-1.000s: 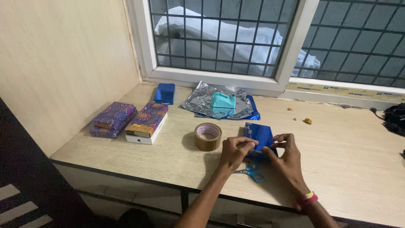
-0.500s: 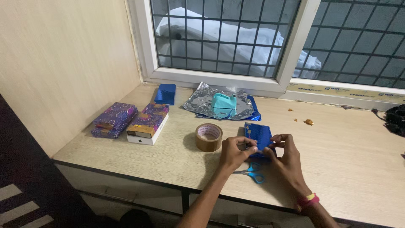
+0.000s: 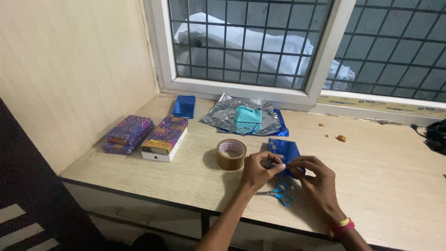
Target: The person wraps a small rectangular box with blue wrapping paper, folds the edges, and secures them with tape. They then wrap a second box with patterned paper and a third box with silver paper, using scissors to trim excess and tape to seal the packages.
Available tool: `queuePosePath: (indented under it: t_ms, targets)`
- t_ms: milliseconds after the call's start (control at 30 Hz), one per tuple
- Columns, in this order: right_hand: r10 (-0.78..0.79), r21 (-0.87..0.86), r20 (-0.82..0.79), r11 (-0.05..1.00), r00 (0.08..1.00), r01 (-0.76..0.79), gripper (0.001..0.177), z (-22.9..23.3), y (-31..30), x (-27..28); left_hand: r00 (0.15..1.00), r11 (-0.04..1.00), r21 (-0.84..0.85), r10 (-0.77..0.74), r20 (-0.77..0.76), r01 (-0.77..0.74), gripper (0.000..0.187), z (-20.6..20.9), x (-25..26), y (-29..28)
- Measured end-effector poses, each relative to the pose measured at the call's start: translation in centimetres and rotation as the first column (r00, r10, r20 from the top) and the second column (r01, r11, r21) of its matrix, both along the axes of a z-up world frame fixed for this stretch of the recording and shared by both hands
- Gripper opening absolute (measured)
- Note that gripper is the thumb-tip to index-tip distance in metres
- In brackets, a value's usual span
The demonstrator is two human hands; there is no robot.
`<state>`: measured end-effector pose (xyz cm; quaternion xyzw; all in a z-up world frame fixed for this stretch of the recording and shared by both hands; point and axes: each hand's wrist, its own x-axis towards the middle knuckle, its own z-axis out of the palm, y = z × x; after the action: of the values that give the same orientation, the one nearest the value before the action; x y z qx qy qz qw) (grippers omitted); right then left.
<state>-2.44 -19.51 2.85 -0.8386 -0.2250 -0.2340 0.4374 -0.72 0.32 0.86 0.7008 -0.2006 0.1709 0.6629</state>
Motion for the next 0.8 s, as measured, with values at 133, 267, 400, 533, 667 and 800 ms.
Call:
queuePosePath:
  t_ms: [133,267,400,533,667,800]
  targets:
    - [0.043,0.102,-0.069,0.994,0.997,-0.035,0.026,0.0,0.0,-0.4,0.999,0.999,-0.032,0.009,0.034,-0.008,0.013,-0.3,0.5,0.1]
    - [0.051,0.086,-0.065,0.995,0.997,-0.045,0.030,0.2,0.1,-0.3,1.000,0.999,-0.027,0.022,-0.006,-0.022,0.012,-0.6,0.6,0.3]
    - [-0.020,-0.047,-0.041,0.999,0.999,0.018,0.030,0.0,0.5,0.1,0.999,0.998,-0.052,-0.019,0.034,0.021,0.011,-0.8,0.8,0.3]
    - [0.012,0.019,-0.003,1.000,1.000,-0.012,0.028,-0.3,0.2,-0.1,0.999,0.997,-0.066,-0.032,0.032,0.034,0.010,-1.0,1.0,0.2]
    - [0.052,0.112,0.010,0.992,0.999,-0.053,0.039,0.4,0.1,-0.2,0.999,0.996,-0.081,-0.031,-0.006,0.031,0.018,-0.7,0.9,0.3]
    - [0.013,0.057,0.017,0.998,1.000,-0.014,0.059,1.7,1.2,-1.3,0.994,0.997,-0.030,-0.065,0.083,0.068,0.036,-0.3,0.2,0.5]
